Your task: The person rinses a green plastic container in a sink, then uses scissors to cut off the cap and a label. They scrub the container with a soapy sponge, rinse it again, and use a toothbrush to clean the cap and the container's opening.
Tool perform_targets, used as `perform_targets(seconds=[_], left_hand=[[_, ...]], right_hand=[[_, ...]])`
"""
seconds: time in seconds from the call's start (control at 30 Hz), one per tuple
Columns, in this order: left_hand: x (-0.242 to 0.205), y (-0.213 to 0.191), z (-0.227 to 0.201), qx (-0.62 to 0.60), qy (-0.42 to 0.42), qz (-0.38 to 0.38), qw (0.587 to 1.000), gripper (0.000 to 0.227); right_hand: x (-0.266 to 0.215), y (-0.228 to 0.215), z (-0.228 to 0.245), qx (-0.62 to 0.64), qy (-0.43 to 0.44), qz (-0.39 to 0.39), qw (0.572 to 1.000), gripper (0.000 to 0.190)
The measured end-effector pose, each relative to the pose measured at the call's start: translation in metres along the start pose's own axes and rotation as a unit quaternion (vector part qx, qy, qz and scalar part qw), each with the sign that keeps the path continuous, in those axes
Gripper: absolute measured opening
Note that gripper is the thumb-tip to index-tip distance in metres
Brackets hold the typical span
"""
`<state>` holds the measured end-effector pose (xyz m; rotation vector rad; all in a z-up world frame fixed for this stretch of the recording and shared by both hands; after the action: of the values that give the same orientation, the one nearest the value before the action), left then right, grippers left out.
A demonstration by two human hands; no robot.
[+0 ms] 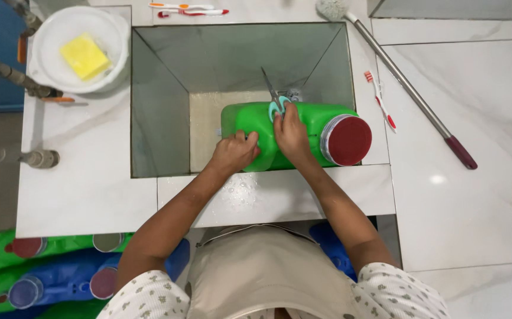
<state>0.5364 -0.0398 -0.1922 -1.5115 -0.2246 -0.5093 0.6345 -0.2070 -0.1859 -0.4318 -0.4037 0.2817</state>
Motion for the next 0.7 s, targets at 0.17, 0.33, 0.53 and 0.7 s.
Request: perform_targets(seconds=[0.17, 0.33, 0.53, 0.7], left_hand=[[-0.001, 0.008, -0.005, 0.009, -0.048, 0.004, 0.999, 0.023], [0.003, 0.014, -0.017, -0.025, -0.178, 0.078, 0.981, 0.020], [0.022, -0.009, 0.001, -0.157, -0.309, 0.320, 0.882, 0.062], [0.002, -0.050, 0.029, -0.264, -0.068, 0.168, 0.947, 0.058]], right_hand=[[0.001, 0.006, 0.004, -0.016, 0.016, 0.001, 1.000, 0.035], [0.000, 0.006, 0.008, -0.010, 0.000, -0.005, 1.000, 0.036], [0.002, 0.006, -0.001, -0.019, -0.023, 0.008, 1.000, 0.034], [0.002, 0.002, 0.001, 0.000, -0.005, 0.014, 1.000, 0.034]])
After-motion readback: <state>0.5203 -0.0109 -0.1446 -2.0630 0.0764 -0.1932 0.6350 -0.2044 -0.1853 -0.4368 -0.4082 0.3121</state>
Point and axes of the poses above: each hand's wrist, its own x-axis towards the middle knuckle, its own y-axis out of the palm, z = x × y, the point moved 1 cm from there along x, towards the middle knuckle, and after that the axes turned 15 degrees about x, right-handed, at the moved point
